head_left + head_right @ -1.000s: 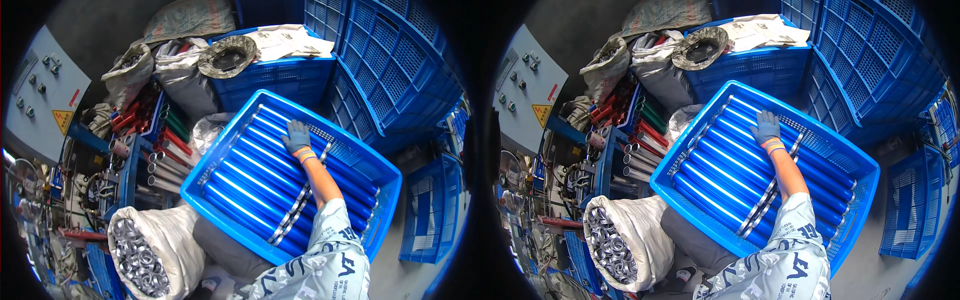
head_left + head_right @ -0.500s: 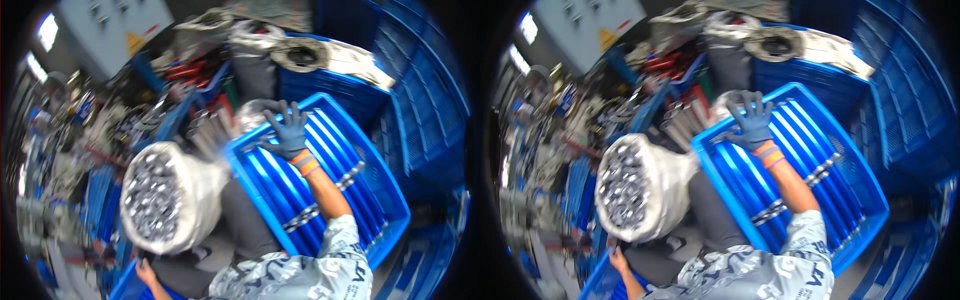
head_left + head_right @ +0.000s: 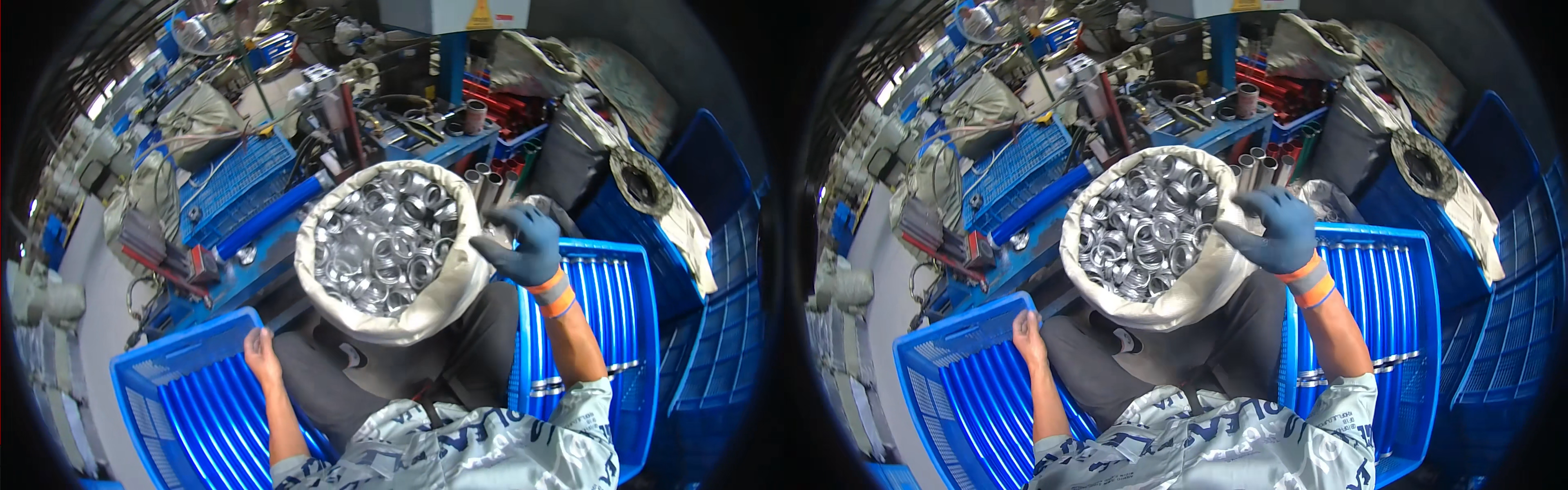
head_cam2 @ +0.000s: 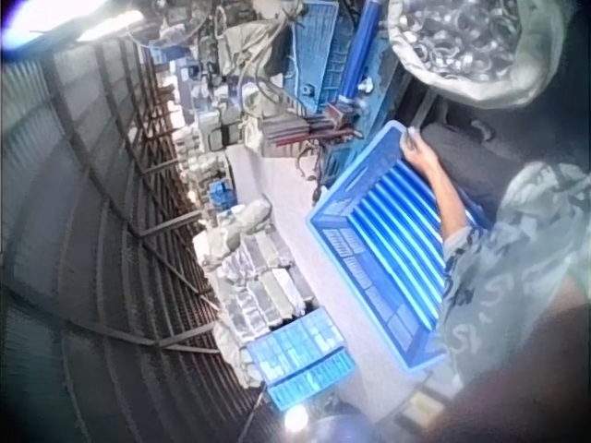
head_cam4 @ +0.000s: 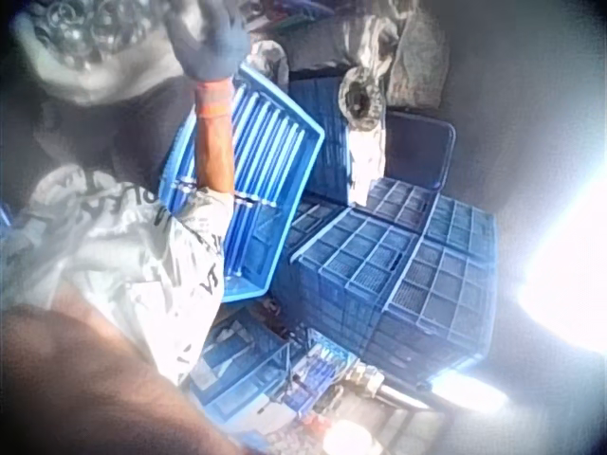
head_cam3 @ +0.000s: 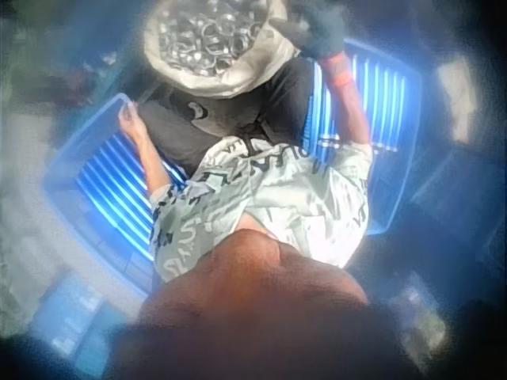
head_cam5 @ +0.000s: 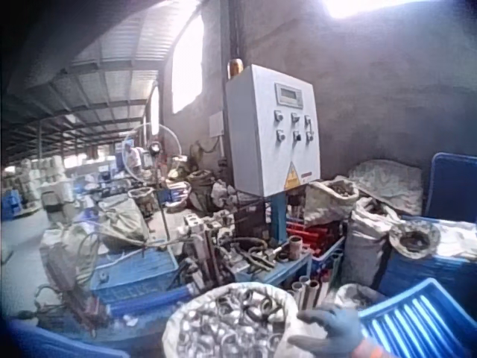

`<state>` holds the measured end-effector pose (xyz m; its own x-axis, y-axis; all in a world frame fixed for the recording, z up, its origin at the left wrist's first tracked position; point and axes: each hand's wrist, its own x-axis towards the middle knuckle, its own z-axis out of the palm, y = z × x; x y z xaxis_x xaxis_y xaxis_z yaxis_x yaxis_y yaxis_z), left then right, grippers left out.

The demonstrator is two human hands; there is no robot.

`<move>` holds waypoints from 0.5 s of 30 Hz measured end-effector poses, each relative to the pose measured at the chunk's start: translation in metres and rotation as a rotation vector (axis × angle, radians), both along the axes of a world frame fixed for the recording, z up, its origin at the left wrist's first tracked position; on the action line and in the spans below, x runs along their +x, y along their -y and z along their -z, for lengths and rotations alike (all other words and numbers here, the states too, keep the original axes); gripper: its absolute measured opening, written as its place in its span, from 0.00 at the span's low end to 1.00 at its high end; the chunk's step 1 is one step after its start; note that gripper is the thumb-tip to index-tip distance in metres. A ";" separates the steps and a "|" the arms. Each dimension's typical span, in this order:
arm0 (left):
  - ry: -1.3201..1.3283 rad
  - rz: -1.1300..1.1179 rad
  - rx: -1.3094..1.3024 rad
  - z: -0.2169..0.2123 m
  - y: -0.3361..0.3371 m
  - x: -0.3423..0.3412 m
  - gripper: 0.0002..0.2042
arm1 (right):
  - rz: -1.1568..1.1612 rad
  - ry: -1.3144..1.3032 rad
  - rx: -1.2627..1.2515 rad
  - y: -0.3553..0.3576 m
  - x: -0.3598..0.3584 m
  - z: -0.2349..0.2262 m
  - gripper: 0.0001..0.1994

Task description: The person assembles metal ring components onto blue cylinders by hand at an industrial workstation.

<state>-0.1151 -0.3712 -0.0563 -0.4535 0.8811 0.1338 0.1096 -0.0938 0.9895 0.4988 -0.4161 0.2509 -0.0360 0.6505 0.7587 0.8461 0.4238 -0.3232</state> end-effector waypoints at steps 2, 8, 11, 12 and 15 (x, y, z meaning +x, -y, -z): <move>0.153 0.093 0.074 -0.075 -0.004 0.064 0.26 | -0.616 -0.805 -0.398 -0.016 -0.029 -0.011 0.56; 1.291 0.661 -0.045 -0.196 -0.038 0.233 0.38 | -1.365 -1.777 -0.275 -0.059 -0.147 0.011 0.40; 1.077 0.182 -0.055 -0.289 -0.050 0.240 0.39 | -0.849 -1.863 -0.418 -0.053 -0.182 -0.018 0.25; 1.240 0.515 0.105 -0.310 -0.049 0.202 0.38 | -0.825 -1.860 -0.409 -0.043 -0.185 -0.027 0.25; 0.887 0.489 0.434 -0.326 -0.050 0.142 0.36 | -0.734 -1.782 -0.696 -0.088 -0.200 -0.048 0.24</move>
